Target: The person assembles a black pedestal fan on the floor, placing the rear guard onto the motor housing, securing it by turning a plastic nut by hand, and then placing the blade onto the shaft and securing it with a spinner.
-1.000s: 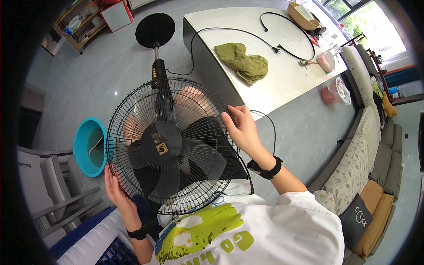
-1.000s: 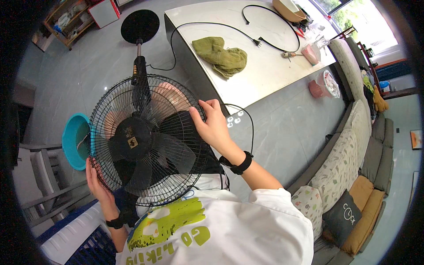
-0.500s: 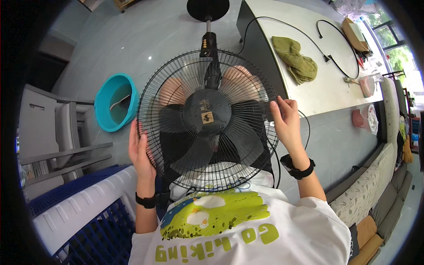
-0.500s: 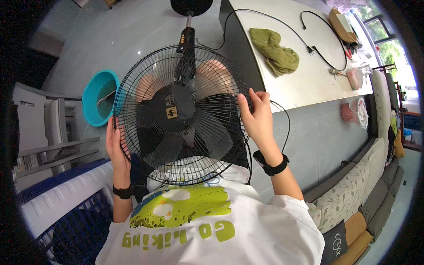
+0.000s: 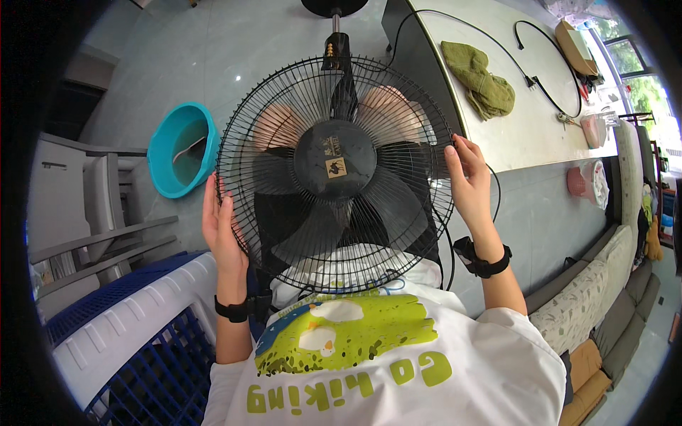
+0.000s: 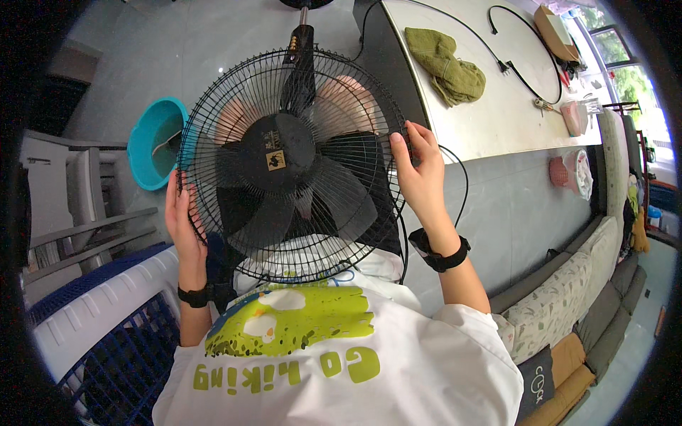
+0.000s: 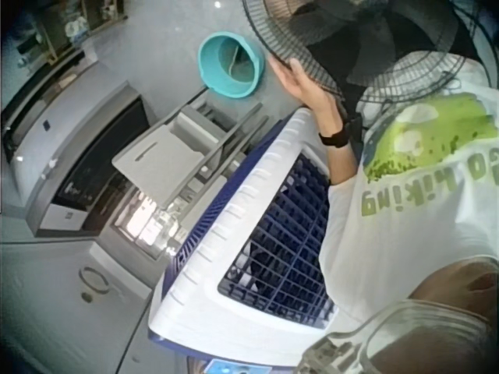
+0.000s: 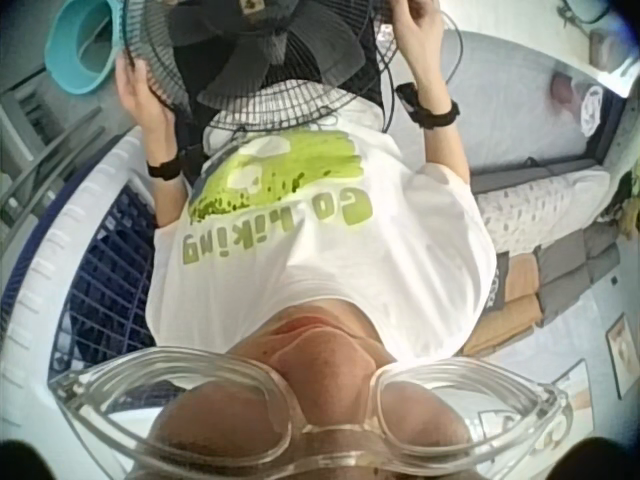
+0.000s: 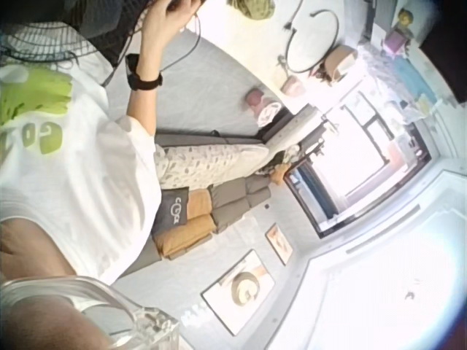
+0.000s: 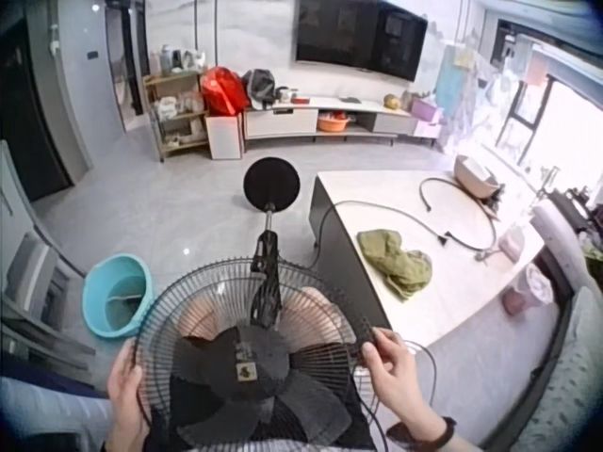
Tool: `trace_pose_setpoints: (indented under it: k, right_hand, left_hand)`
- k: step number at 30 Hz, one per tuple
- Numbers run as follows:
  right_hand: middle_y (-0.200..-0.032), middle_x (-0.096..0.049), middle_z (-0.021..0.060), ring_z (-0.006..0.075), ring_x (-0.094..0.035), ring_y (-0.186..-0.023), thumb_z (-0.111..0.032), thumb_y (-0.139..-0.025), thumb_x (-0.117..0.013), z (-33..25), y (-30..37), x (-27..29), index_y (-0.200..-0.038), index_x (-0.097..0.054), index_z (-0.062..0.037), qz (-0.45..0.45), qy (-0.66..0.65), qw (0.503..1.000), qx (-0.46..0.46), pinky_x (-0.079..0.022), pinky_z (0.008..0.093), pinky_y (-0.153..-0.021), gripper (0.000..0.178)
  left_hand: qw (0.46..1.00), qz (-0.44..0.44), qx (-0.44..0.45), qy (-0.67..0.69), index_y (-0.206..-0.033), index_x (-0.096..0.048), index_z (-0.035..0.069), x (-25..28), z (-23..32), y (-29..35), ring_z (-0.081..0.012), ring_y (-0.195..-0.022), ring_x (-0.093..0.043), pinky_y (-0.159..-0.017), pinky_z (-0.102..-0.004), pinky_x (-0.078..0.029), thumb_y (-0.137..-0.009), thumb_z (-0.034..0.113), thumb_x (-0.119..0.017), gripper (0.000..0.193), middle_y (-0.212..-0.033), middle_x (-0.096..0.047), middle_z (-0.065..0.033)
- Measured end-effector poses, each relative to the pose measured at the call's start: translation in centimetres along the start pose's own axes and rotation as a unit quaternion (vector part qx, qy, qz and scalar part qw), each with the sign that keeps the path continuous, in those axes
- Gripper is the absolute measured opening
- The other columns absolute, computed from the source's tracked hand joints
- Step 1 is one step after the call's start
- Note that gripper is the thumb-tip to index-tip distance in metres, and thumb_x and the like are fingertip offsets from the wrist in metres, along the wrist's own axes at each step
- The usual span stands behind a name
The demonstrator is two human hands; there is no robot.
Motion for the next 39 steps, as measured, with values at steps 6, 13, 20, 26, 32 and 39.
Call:
trace_pose_setpoints:
  k: [6, 13, 20, 26, 32, 39]
  right_hand:
    - [-0.118, -0.06, 0.0133, 0.0146, -0.059, -0.087, -0.028, -0.094, -0.061, 0.1, 0.3, -0.2, -0.122, -0.058, 0.0074, 0.007, 0.029, 0.999, 0.013, -0.048, 0.0265, -0.077, 0.045]
    - [-0.116, -0.062, 0.0138, 0.018, -0.062, -0.095, -0.028, -0.093, -0.062, 0.7, 0.3, -0.1, -0.119, -0.059, 0.007, 0.017, 0.028, 0.999, 0.01, -0.048, 0.0275, -0.081, 0.044]
    - [-0.117, -0.062, 0.0132, 0.0133, -0.06, -0.092, -0.026, -0.093, -0.063, 1.0, 0.3, -0.1, -0.12, -0.059, 0.0078, 0.025, 0.013, 1.0, 0.01, -0.048, 0.0243, -0.079, 0.044]
    - [-0.115, -0.063, 0.0105, 0.0084, -0.058, -0.084, -0.025, -0.093, -0.064, 0.8, 0.4, -0.1, -0.12, -0.059, 0.0073, 0.023, 0.009, 1.0, 0.002, -0.047, 0.0208, -0.073, 0.043]
    - [-0.116, -0.063, 0.0118, 0.0096, -0.06, -0.088, -0.025, -0.093, -0.063, 0.9, 0.4, -0.3, -0.12, -0.059, 0.0077, 0.022, 0.012, 1.0, 0.015, -0.047, 0.0216, -0.076, 0.042]
    - [-0.113, -0.063, 0.0081, 0.0077, -0.058, -0.087, -0.022, -0.094, -0.062, 1.2, 0.4, -0.1, -0.121, -0.061, 0.0035, 0.02, -0.003, 0.999, 0.036, -0.046, 0.0206, -0.077, 0.037]
  left_hand:
    - [0.999, 0.018, -0.01, -0.037, -0.144, -0.036, -0.003, 0.4, -0.2, 0.0, -0.0069, -0.093, -0.055, -0.08, -0.0203, -0.045, -0.097, 0.015, -0.052, 0.053, -0.12, -0.057, -0.0087]
    - [0.999, 0.012, -0.006, -0.043, -0.144, -0.039, 0.003, 1.3, -1.0, -0.2, 0.0041, -0.054, -0.035, -0.043, -0.0124, -0.028, -0.097, 0.016, -0.053, 0.051, -0.097, -0.057, 0.0035]
    - [1.0, 0.012, 0.005, -0.026, -0.143, -0.04, 0.005, 1.2, -1.2, -0.4, 0.0044, -0.056, -0.033, -0.044, -0.0115, -0.026, -0.096, 0.015, -0.053, 0.05, -0.093, -0.055, 0.0061]
    - [1.0, 0.016, 0.002, -0.026, -0.143, -0.041, 0.005, 1.4, -1.2, -0.2, 0.0045, -0.057, -0.034, -0.046, -0.0109, -0.028, -0.096, 0.014, -0.053, 0.049, -0.096, -0.057, 0.005]
    - [1.0, 0.017, 0.002, -0.017, -0.143, -0.04, 0.002, 1.7, -1.3, -0.4, 0.0043, -0.058, -0.036, -0.046, -0.0107, -0.03, -0.096, 0.013, -0.054, 0.05, -0.098, -0.058, 0.0039]
    - [0.999, 0.02, 0.024, 0.02, -0.143, -0.031, -0.01, 0.8, -0.5, 0.1, -0.0246, -0.139, -0.033, -0.114, -0.0339, -0.025, -0.094, 0.005, -0.055, 0.056, -0.15, -0.033, -0.0197]
Point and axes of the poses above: each hand's wrist, its own y-axis away from the middle knuckle, its own x-axis out of the back of the hand, z = x × y, the point moved 7 cm from there along -y, towards the middle knuckle
